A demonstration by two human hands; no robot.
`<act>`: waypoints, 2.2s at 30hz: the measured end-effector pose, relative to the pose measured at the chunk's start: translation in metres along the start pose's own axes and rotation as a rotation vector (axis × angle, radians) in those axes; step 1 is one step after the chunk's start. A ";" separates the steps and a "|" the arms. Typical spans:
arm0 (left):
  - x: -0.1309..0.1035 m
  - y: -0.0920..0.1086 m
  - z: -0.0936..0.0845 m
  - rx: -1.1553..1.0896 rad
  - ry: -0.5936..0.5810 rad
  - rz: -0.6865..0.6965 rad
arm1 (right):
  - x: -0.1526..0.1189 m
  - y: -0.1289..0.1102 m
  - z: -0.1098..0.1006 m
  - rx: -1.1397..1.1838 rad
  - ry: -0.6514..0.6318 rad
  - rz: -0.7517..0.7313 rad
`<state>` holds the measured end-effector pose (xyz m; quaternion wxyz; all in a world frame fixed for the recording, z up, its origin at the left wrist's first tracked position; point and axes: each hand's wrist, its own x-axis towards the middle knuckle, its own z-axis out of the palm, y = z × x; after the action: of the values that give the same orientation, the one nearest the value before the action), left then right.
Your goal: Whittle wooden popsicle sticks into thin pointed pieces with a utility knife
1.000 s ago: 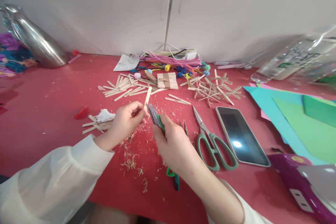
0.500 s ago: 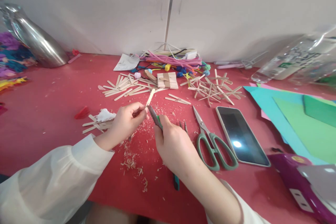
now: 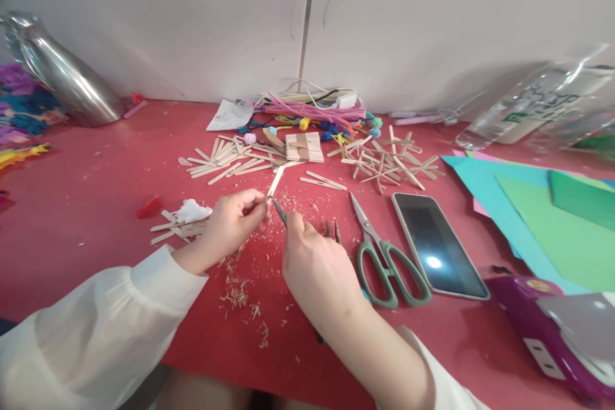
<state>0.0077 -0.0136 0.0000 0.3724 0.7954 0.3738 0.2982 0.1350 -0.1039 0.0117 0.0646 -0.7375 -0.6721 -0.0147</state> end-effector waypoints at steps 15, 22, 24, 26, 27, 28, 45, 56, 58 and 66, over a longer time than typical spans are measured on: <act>0.002 -0.005 -0.002 -0.027 0.016 0.021 | 0.006 0.007 -0.011 0.672 -0.188 0.153; 0.002 -0.004 -0.002 0.007 0.030 0.054 | 0.005 0.006 -0.012 0.722 -0.223 0.157; 0.002 -0.004 -0.002 0.019 0.027 0.064 | 0.005 0.007 -0.011 0.728 -0.225 0.156; 0.001 -0.005 -0.003 0.037 0.027 0.068 | 0.006 0.007 -0.010 0.713 -0.226 0.151; 0.001 -0.005 -0.003 0.051 0.026 0.068 | 0.006 0.007 -0.010 0.692 -0.219 0.143; 0.001 -0.004 -0.003 0.068 0.028 0.066 | 0.006 0.007 -0.009 0.661 -0.204 0.129; 0.001 0.001 -0.002 0.209 0.000 0.050 | -0.001 -0.003 -0.002 -0.085 -0.082 0.002; 0.003 -0.001 -0.005 -0.190 -0.055 -0.116 | 0.003 0.006 -0.004 0.110 0.189 0.048; 0.004 -0.002 -0.004 -0.273 -0.077 -0.146 | 0.009 0.012 -0.006 0.453 0.170 0.137; -0.003 0.000 0.002 -0.125 -0.190 0.048 | 0.021 0.022 -0.003 1.222 0.181 0.362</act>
<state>0.0078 -0.0165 -0.0017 0.4476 0.8041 0.2984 0.2532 0.1589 -0.0852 0.0152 0.5310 -0.6654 -0.4159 0.3199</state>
